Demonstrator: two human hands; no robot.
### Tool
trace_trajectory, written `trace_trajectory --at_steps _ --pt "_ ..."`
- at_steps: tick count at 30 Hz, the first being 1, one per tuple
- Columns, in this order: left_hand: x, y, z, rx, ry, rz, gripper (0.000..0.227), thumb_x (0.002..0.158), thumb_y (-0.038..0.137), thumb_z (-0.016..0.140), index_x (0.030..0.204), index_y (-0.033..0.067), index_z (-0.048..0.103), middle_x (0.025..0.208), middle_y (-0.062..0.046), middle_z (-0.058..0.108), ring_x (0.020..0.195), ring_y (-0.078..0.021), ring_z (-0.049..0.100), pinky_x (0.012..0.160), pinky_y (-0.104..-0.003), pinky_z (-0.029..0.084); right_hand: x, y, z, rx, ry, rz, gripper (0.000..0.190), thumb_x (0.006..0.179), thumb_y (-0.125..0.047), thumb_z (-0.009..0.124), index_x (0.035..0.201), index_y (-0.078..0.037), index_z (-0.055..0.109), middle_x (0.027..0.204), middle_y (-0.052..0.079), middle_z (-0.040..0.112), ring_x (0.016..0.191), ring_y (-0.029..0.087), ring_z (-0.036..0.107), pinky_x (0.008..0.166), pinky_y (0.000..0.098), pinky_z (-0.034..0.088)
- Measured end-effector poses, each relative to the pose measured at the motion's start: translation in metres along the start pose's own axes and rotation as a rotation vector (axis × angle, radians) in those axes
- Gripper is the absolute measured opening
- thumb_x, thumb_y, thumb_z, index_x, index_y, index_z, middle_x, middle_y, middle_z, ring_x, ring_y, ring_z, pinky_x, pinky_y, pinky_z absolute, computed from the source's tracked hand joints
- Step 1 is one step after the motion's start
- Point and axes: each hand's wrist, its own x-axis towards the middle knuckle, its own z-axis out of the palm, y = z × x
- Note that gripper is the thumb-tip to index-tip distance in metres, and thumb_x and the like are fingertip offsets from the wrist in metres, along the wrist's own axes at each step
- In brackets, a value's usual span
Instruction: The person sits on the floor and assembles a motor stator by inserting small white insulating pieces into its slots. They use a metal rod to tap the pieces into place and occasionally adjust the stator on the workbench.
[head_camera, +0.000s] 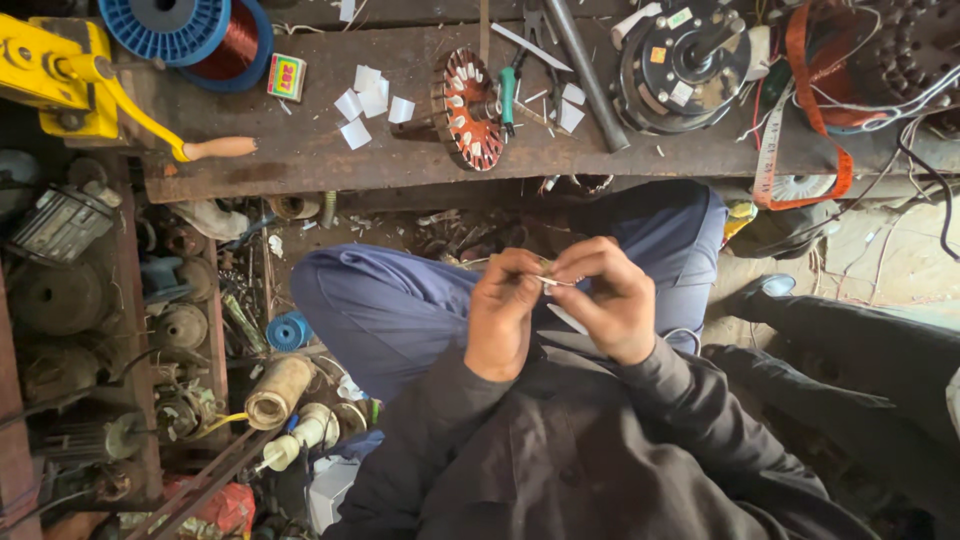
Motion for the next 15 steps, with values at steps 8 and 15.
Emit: trace_trajectory --at_steps 8,15 --pt "-0.003 0.022 0.010 0.384 -0.005 -0.002 0.031 0.095 0.002 0.068 0.125 0.0037 0.060 0.114 -0.005 0.065 0.105 -0.0125 0.063 0.093 -0.026 0.053 0.000 0.000 -0.022 -0.216 -0.029 0.080 0.015 0.091 0.002 0.072 0.106 0.000 0.072 0.101 0.011 0.073 0.087 0.017 0.071 0.078 0.0272 0.055" --pt "0.003 0.019 0.001 0.420 0.035 0.086 0.013 0.096 -0.001 0.071 0.108 -0.0049 0.071 0.109 -0.008 0.067 0.098 -0.0151 0.065 0.087 -0.027 0.054 0.005 -0.009 -0.009 -0.528 -0.026 -0.272 0.018 0.085 0.005 0.077 0.099 -0.007 0.072 0.098 0.006 0.075 0.087 0.022 0.075 0.074 0.0310 0.059"
